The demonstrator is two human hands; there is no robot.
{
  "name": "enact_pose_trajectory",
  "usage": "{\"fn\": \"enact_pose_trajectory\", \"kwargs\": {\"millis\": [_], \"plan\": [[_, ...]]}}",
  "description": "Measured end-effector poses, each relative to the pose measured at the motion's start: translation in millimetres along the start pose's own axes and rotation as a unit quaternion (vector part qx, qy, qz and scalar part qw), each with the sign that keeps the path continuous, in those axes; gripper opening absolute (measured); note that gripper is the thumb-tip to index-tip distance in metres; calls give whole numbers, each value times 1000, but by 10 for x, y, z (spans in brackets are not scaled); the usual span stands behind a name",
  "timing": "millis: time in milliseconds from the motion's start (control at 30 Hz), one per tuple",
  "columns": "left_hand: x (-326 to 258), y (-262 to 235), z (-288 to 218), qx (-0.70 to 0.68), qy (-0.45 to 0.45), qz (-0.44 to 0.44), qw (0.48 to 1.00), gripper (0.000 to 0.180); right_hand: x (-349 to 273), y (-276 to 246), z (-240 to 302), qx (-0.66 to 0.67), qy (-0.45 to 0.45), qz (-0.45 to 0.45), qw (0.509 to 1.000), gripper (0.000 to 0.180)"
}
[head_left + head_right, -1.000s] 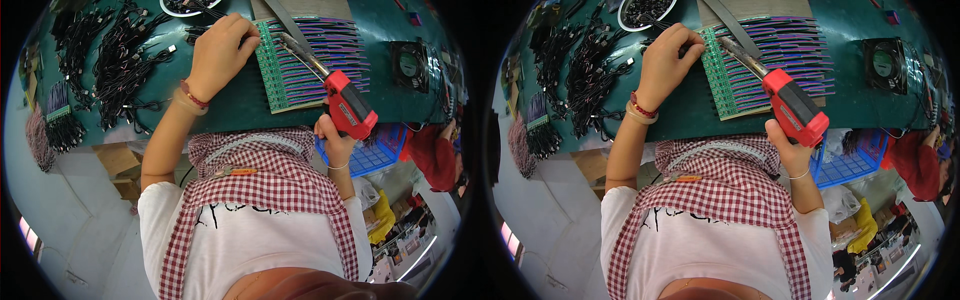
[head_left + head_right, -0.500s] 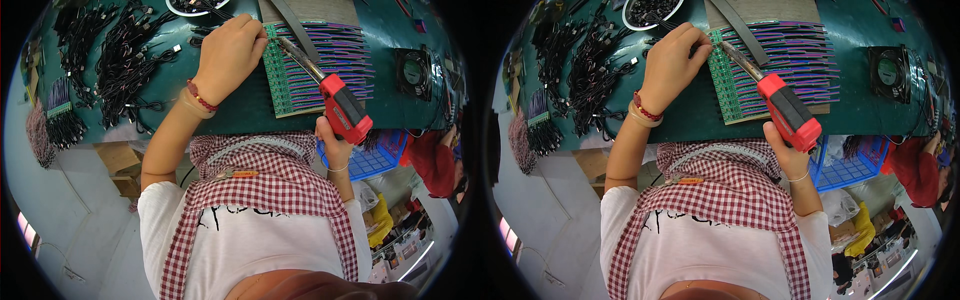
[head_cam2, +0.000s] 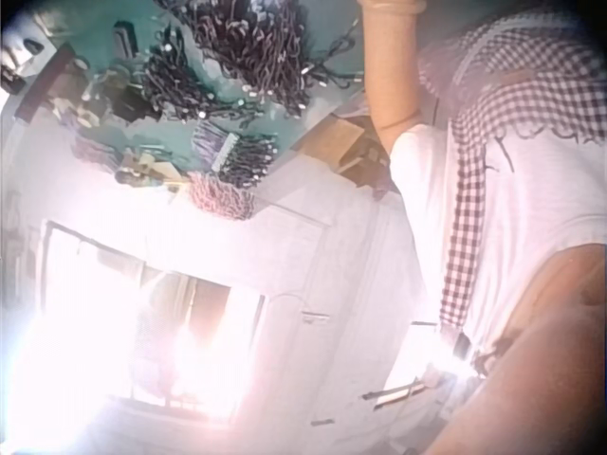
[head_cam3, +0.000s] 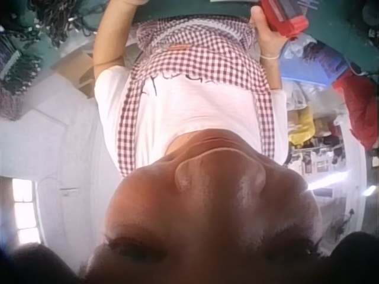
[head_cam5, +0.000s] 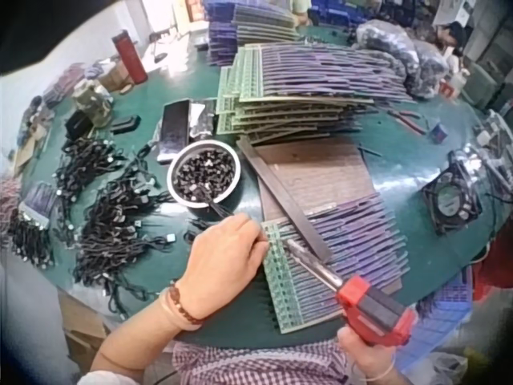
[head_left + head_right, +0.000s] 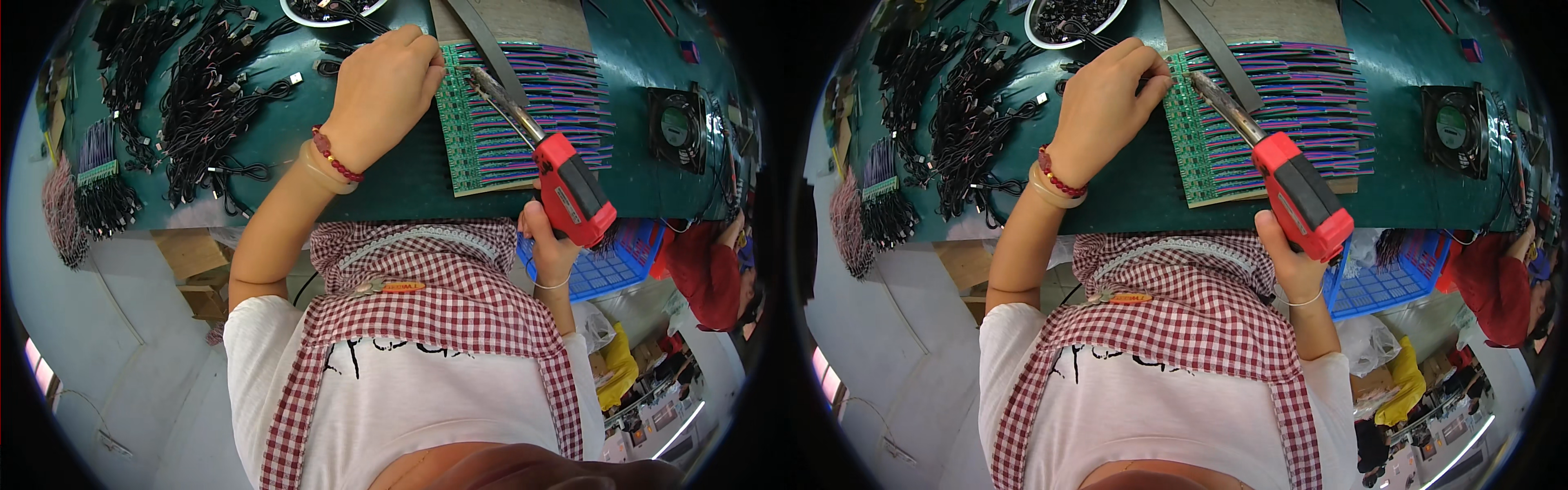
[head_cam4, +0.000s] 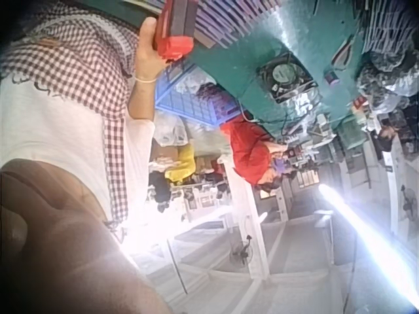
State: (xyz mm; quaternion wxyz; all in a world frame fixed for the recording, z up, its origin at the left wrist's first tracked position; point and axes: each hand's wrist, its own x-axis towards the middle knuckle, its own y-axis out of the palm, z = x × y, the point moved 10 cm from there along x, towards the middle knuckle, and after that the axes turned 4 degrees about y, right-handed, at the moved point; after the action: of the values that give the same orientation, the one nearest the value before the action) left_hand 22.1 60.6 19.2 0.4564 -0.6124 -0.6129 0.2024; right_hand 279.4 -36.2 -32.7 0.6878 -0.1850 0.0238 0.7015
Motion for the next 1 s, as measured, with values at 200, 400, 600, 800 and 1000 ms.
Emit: {"fn": "enact_pose_trajectory", "kwargs": {"millis": [200, 400, 600, 800, 1000], "plan": [[26, 25, -4, -11, 7, 37, 999, 11, -42, 59, 97, -58, -79, 30, 995, 24], [52, 28, -35, 8, 17, 45, 999, 11, -89, 136, 171, -108, -117, 37, 987, 25], [69, 48, -52, 20, 27, 49, 998, 11, -31, 94, 167, 44, -28, 21, 998, 34], [78, 26, -47, 33, 8, 51, 998, 8, 14, 139, 226, 67, -34, 23, 997, 34], [-12, -55, -126, 98, 22, -14, 995, 5, 42, 140, 344, 169, -51, 22, 984, 32]]}}
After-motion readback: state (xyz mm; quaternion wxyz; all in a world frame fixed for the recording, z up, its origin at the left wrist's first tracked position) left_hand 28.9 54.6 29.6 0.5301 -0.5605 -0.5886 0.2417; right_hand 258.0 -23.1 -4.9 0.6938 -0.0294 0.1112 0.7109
